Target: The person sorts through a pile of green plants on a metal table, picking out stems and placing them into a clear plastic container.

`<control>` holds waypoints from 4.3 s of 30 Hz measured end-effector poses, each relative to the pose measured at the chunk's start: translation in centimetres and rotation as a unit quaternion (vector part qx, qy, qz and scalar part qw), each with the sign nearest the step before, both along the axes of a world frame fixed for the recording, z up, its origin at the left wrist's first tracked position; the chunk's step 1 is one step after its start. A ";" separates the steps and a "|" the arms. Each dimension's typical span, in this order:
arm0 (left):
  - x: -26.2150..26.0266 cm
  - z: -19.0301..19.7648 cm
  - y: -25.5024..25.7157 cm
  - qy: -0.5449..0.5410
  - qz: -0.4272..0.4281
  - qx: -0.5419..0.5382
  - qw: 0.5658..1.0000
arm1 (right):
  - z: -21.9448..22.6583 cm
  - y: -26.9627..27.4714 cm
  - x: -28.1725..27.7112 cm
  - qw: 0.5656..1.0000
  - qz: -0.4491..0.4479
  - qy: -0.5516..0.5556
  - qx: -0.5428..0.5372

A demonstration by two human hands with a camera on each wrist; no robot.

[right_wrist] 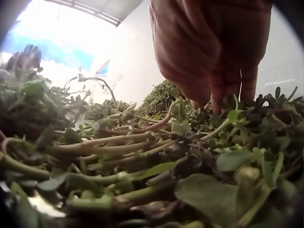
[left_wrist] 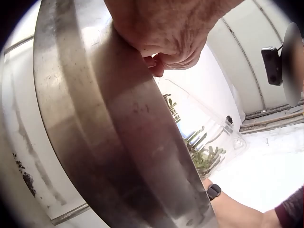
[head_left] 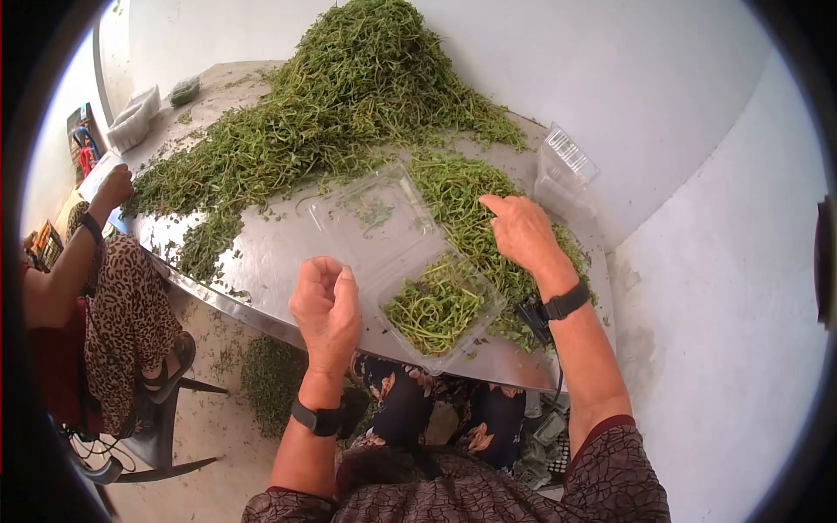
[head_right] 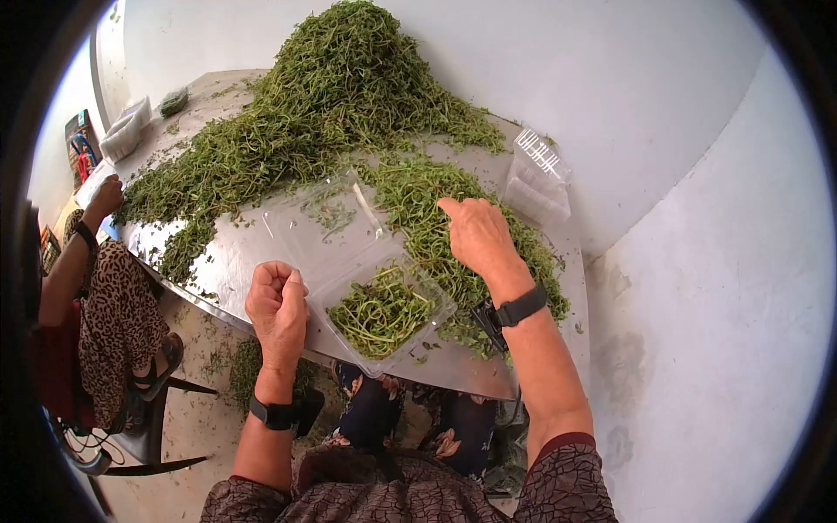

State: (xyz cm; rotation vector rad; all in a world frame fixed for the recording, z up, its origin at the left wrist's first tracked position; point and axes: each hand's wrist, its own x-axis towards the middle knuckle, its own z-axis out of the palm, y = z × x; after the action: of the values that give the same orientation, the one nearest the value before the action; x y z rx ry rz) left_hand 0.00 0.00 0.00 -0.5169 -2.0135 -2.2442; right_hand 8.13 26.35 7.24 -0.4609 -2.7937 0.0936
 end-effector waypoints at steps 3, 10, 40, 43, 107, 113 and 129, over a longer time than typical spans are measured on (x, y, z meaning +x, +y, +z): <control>0.3 0.0 0.1 -0.009 -0.002 0.005 1.000 | -0.4 0.3 0.1 0.999 0.029 0.026 0.034; 0.0 -0.1 0.1 0.008 0.010 0.001 1.000 | -1.3 0.9 -0.1 0.997 0.021 0.028 0.069; -0.4 -0.4 0.4 0.059 0.015 -0.015 0.998 | 3.5 -10.5 6.4 0.944 0.104 0.082 -0.301; -0.5 -0.5 0.5 0.056 0.011 -0.014 0.998 | 2.8 -12.1 6.4 0.930 0.149 0.074 -0.329; 3.4 4.4 -2.8 0.500 -0.160 -0.353 0.774 | -6.3 -13.1 9.8 0.870 0.107 0.419 -0.236; 2.4 5.3 -3.2 0.483 -0.174 -0.368 0.776 | -6.7 -13.1 9.7 0.858 0.082 0.435 -0.260; 2.8 0.6 -1.5 0.439 -0.061 -0.298 0.845 | -7.0 -13.3 9.4 0.858 0.082 0.445 -0.243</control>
State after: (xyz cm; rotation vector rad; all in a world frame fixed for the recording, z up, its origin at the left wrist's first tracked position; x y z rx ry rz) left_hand 2.78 -1.51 0.57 -1.4224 -2.0545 -0.9690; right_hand 17.55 13.10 0.26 -0.1933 -1.8501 0.8348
